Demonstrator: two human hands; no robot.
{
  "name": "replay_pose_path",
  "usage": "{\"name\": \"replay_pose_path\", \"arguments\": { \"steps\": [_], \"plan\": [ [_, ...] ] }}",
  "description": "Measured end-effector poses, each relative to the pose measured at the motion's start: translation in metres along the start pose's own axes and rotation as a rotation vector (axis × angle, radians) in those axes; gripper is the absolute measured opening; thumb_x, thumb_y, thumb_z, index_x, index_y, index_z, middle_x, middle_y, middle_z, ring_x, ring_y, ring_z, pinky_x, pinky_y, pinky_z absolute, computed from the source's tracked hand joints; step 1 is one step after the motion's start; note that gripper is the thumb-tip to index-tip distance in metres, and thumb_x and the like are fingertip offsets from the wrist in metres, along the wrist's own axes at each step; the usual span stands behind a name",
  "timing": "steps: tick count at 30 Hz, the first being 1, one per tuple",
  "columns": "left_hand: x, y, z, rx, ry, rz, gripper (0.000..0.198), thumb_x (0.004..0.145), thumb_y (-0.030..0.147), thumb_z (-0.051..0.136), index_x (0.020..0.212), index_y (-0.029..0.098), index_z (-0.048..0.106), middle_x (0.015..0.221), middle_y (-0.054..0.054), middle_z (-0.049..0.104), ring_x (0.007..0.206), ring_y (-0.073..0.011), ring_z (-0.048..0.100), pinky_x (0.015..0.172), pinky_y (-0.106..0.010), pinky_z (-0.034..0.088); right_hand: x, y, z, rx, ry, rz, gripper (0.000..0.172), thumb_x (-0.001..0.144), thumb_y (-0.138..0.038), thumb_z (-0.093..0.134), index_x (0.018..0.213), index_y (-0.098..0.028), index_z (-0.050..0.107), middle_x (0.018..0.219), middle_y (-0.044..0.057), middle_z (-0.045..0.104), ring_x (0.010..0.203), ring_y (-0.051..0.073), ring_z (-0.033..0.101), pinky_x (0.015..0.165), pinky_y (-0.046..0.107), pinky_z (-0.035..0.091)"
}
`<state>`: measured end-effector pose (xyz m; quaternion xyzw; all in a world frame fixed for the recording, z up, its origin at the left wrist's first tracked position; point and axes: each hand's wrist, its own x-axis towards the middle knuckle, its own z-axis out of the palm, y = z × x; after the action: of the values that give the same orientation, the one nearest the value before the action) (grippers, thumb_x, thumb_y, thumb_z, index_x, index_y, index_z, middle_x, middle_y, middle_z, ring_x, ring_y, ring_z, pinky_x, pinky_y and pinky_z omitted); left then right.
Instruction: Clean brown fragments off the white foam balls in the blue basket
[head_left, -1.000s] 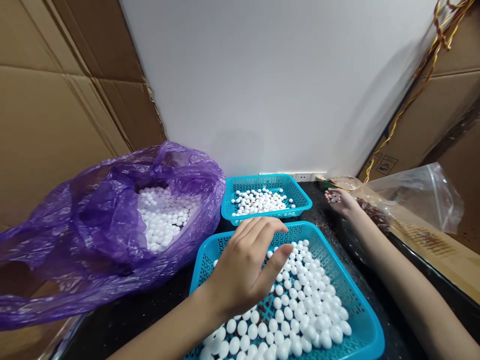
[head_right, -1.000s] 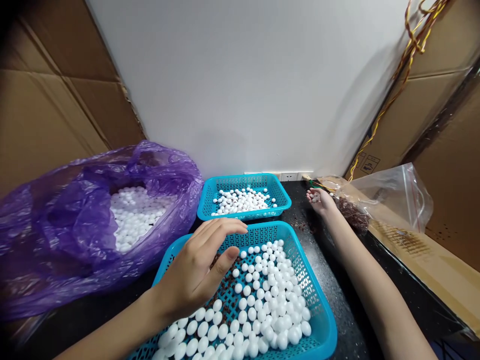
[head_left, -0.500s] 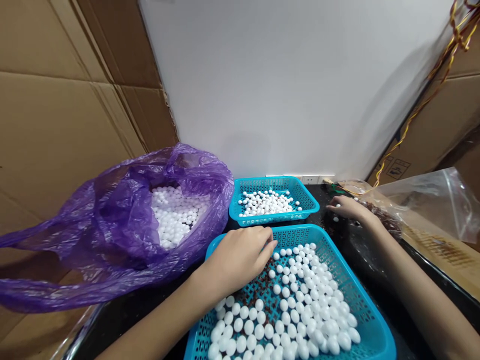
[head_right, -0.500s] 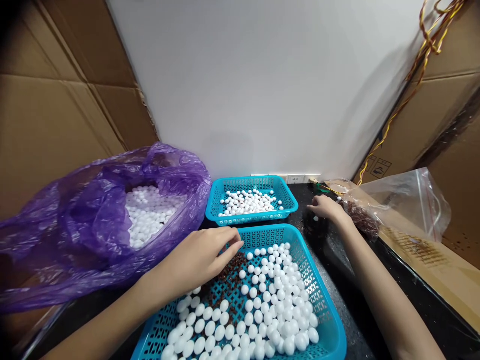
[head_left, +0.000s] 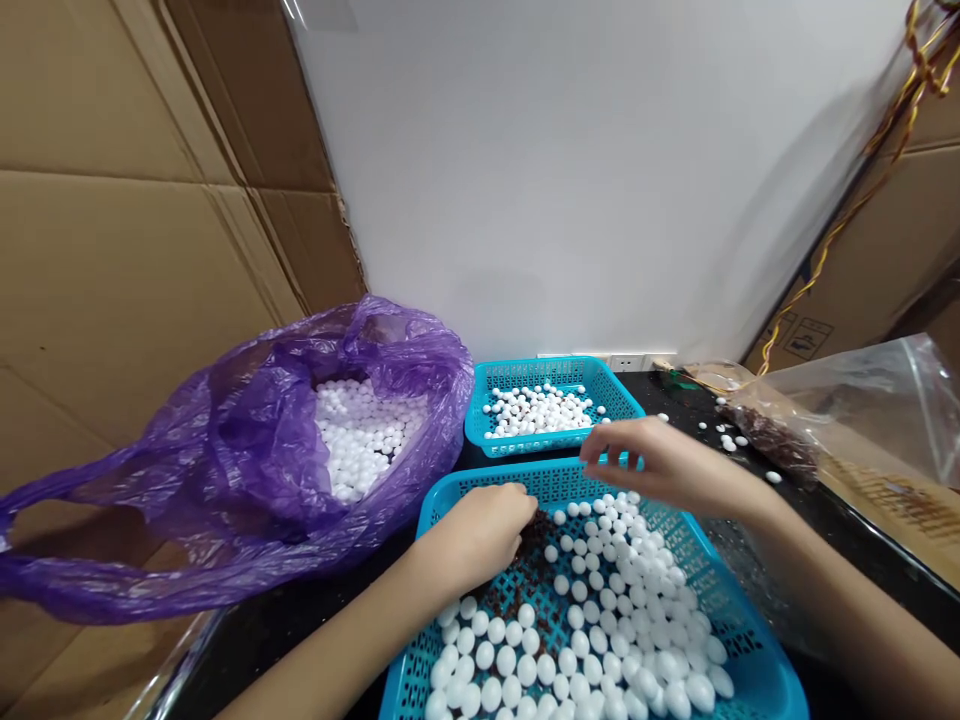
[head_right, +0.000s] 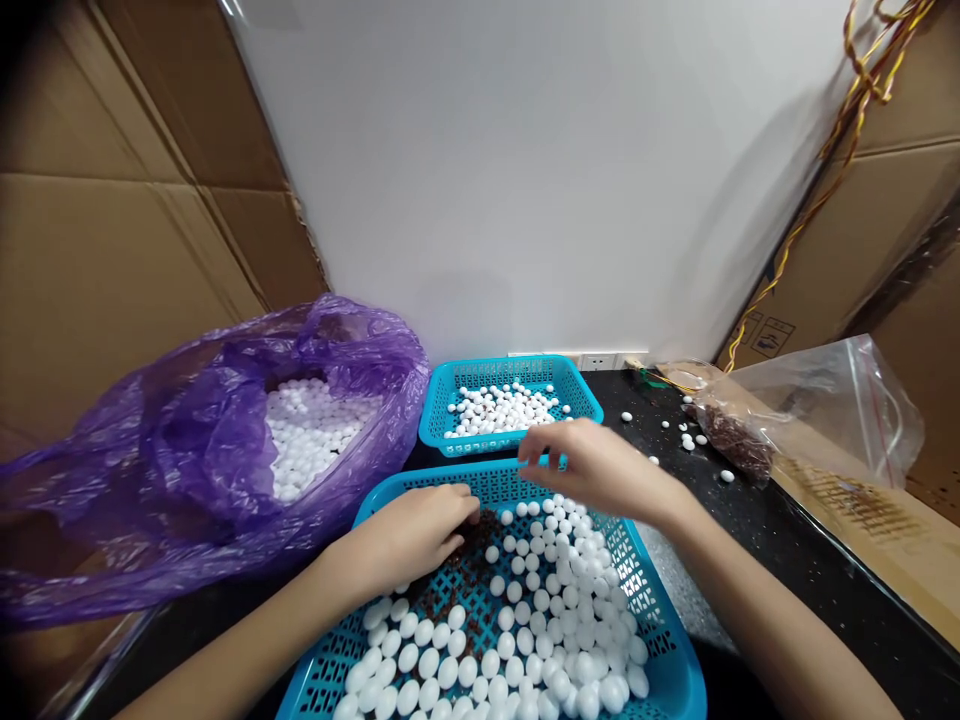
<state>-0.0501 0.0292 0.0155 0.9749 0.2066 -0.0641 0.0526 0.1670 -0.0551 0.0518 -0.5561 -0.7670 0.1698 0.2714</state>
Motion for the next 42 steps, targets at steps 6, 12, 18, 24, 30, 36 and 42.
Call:
{"name": "replay_pose_path", "arguments": {
  "steps": [6, 12, 18, 24, 30, 36, 42],
  "plan": [
    [0.006, -0.001, 0.004, 0.001, 0.008, 0.005, 0.015, 0.082, 0.012, 0.047, 0.082, 0.015, 0.061, 0.086, -0.008, 0.064, 0.081, -0.0256, 0.064, 0.067, -0.032, 0.049, 0.008, 0.004, 0.040, -0.054, -0.361, -0.116, 0.012, 0.080, -0.017, 0.060, 0.091, -0.018, 0.065, 0.085, 0.003, 0.067, 0.067, 0.014, 0.058, 0.056, 0.023, 0.039],
    [0.008, 0.001, 0.005, 0.014, 0.026, 0.015, 0.018, 0.085, 0.014, 0.042, 0.083, 0.014, 0.060, 0.084, -0.009, 0.064, 0.078, -0.0249, 0.064, 0.065, -0.032, 0.049, 0.013, 0.015, 0.052, -0.025, -0.409, -0.147, 0.014, 0.075, -0.015, 0.061, 0.089, -0.017, 0.063, 0.083, 0.002, 0.063, 0.067, 0.013, 0.054, 0.056, 0.022, 0.037],
    [0.008, 0.001, 0.006, -0.031, 0.032, 0.008, 0.013, 0.081, 0.015, 0.045, 0.079, 0.016, 0.058, 0.078, -0.006, 0.064, 0.072, -0.0219, 0.063, 0.062, -0.029, 0.047, 0.012, 0.016, 0.052, -0.153, -0.249, -0.047, 0.023, 0.071, -0.009, 0.055, 0.092, -0.019, 0.058, 0.070, -0.001, 0.059, 0.059, 0.012, 0.048, 0.052, 0.022, 0.027],
    [0.009, 0.000, 0.006, -0.080, 0.032, 0.023, 0.010, 0.076, 0.015, 0.047, 0.075, 0.017, 0.057, 0.077, -0.003, 0.063, 0.070, -0.0201, 0.061, 0.058, -0.027, 0.043, 0.012, 0.020, 0.055, -0.249, -0.273, -0.015, 0.029, 0.073, -0.019, 0.063, 0.101, -0.021, 0.063, 0.060, -0.003, 0.059, 0.053, 0.012, 0.046, 0.049, 0.023, 0.022],
    [0.010, -0.001, 0.005, -0.133, 0.015, 0.034, 0.009, 0.072, 0.016, 0.051, 0.074, 0.018, 0.059, 0.075, -0.002, 0.064, 0.069, -0.0191, 0.061, 0.057, -0.026, 0.041, 0.012, 0.020, 0.054, -0.243, -0.286, -0.024, 0.012, 0.077, -0.024, 0.064, 0.088, -0.021, 0.067, 0.060, -0.002, 0.058, 0.053, 0.011, 0.047, 0.050, 0.023, 0.024],
    [0.012, -0.004, 0.005, -0.192, -0.020, 0.067, 0.010, 0.069, 0.016, 0.052, 0.072, 0.018, 0.061, 0.076, 0.000, 0.063, 0.069, -0.0163, 0.059, 0.056, -0.024, 0.039, 0.013, 0.021, 0.054, -0.151, -0.288, -0.071, 0.016, 0.076, -0.017, 0.064, 0.091, -0.021, 0.064, 0.064, -0.004, 0.059, 0.055, 0.010, 0.050, 0.050, 0.021, 0.028],
    [0.012, -0.005, 0.005, -0.231, -0.066, 0.050, 0.011, 0.067, 0.020, 0.055, 0.073, 0.017, 0.064, 0.076, -0.002, 0.063, 0.068, -0.0156, 0.058, 0.055, -0.023, 0.038, 0.014, 0.018, 0.051, 0.106, -0.198, -0.141, 0.018, 0.075, -0.008, 0.060, 0.091, -0.017, 0.057, 0.081, -0.001, 0.059, 0.065, 0.010, 0.054, 0.055, 0.019, 0.041]
  ]
}}
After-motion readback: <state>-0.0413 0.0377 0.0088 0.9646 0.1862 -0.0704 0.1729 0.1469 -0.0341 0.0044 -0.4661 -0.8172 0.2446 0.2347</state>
